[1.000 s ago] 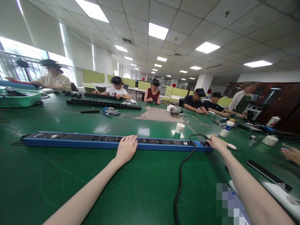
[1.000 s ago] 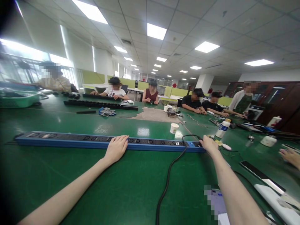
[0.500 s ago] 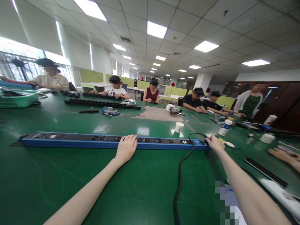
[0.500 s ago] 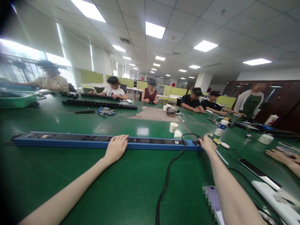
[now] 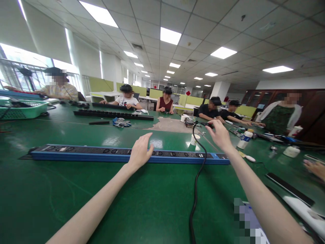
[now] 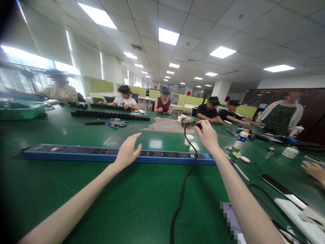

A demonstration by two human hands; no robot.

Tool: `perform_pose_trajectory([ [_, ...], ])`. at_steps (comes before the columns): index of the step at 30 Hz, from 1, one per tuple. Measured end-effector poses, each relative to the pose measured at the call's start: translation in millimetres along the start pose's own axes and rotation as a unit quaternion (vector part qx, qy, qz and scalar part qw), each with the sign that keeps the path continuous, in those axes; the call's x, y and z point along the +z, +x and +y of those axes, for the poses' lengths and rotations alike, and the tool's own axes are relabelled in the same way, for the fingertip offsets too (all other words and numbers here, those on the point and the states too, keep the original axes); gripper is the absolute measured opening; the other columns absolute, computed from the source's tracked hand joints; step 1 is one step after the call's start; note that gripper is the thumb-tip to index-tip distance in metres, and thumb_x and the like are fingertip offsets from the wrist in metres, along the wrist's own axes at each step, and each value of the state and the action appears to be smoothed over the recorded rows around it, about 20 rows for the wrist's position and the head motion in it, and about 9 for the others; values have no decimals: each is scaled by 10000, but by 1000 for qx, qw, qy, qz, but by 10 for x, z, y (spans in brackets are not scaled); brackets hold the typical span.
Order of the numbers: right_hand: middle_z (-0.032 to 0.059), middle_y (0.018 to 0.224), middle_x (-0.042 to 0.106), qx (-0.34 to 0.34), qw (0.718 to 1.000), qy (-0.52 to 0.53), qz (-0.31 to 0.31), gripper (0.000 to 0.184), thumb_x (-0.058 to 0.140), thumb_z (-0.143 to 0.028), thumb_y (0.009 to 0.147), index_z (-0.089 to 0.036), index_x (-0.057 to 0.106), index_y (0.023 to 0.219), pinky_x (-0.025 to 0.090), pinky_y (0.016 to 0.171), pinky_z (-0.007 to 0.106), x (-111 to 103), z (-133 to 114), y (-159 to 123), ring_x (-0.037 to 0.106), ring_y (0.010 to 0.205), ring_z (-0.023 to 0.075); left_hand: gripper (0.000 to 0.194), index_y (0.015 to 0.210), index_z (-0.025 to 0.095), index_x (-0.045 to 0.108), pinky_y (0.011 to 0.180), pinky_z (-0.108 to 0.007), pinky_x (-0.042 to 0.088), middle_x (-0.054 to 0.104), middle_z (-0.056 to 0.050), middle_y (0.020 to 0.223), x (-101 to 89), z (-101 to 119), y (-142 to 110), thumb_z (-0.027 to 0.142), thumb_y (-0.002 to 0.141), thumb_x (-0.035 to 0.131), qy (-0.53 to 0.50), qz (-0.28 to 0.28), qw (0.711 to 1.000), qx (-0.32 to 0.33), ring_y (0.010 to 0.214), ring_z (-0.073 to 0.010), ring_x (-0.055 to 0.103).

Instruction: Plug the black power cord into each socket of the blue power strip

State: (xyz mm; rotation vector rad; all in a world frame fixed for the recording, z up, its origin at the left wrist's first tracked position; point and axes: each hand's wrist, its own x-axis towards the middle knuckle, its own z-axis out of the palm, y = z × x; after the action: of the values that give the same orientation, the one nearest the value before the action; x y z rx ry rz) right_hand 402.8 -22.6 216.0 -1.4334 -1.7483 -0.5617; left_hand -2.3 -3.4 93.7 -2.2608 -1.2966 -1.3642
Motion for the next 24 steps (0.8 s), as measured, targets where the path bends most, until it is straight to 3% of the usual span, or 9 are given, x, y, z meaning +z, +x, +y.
perform_pose_trajectory([
  [3, 68, 1268, 637, -80, 990, 103, -50, 399, 500, -584, 1019, -302, 652, 1256, 552, 889, 442, -56, -803, -43, 669, 962, 256, 665, 1606, 240, 338, 1215, -483, 392, 488, -103, 1595, -495, 378, 258, 298, 981, 558, -34, 21, 998, 57, 1472, -283, 454],
  [6, 40, 1314, 623, -145, 963, 203, -103, 402, 518, -597, 1011, -361, 661, 1303, 577, 957, 487, -125, -1469, -159, 655, 1072, 272, 711, 1625, 255, 302, 1218, -474, 396, 466, -103, 1614, -850, 629, 330, 352, 986, 598, -54, -8, 992, 113, 1477, -281, 456],
  [8, 48, 1306, 621, -155, 945, 263, -119, 407, 543, -604, 997, -376, 671, 1309, 588, 979, 505, -160, -1773, -240, 640, 1125, 284, 601, 1600, 275, 346, 1162, -427, 461, 550, -82, 1548, -978, 684, 308, 345, 1032, 532, -68, -41, 989, 128, 1409, -248, 541],
  [11, 68, 1291, 631, -110, 922, 348, -128, 414, 600, -601, 968, -378, 666, 1311, 622, 930, 520, -153, -1990, -343, 642, 1138, 299, 440, 1524, 304, 445, 1020, -358, 551, 660, -43, 1424, -1085, 668, 258, 332, 1085, 420, -76, -76, 987, 122, 1254, -215, 666],
  [14, 75, 1341, 630, -22, 877, 455, -154, 474, 636, -578, 958, -356, 589, 1374, 650, 863, 492, -47, -1958, -410, 665, 1131, 284, 410, 1490, 305, 484, 921, -334, 577, 684, -40, 1395, -1163, 635, 231, 371, 1091, 419, -55, -84, 988, 117, 1162, -224, 715],
  [16, 85, 1367, 631, 32, 841, 508, -185, 498, 627, -574, 967, -332, 551, 1395, 651, 867, 470, 76, -1819, -431, 669, 1156, 272, 397, 1460, 298, 521, 877, -318, 580, 704, -44, 1363, -1204, 620, 224, 399, 1087, 432, -43, -86, 988, 119, 1120, -224, 729],
  [18, 94, 1359, 649, 71, 826, 518, -212, 500, 609, -587, 973, -307, 552, 1383, 635, 904, 470, 235, -1587, -445, 667, 1180, 268, 370, 1404, 302, 578, 855, -303, 576, 733, -39, 1305, -1229, 593, 227, 424, 1082, 442, -37, -90, 988, 124, 1087, -217, 736],
  [20, 94, 1329, 673, 92, 838, 486, -230, 491, 597, -594, 973, -290, 571, 1357, 605, 953, 482, 428, -1263, -480, 671, 1179, 265, 354, 1353, 315, 631, 859, -301, 572, 750, -29, 1262, -1243, 528, 245, 441, 1077, 449, -24, -84, 989, 118, 1068, -209, 737],
  [24, 90, 1221, 727, 89, 920, 291, -246, 428, 580, -601, 953, -265, 667, 1204, 534, 1029, 489, 864, -451, -721, 679, 1142, 281, 379, 1236, 270, 739, 843, -319, 566, 759, -65, 1201, -1332, 144, 334, 488, 1039, 500, 54, -37, 997, 28, 1011, -228, 734],
])
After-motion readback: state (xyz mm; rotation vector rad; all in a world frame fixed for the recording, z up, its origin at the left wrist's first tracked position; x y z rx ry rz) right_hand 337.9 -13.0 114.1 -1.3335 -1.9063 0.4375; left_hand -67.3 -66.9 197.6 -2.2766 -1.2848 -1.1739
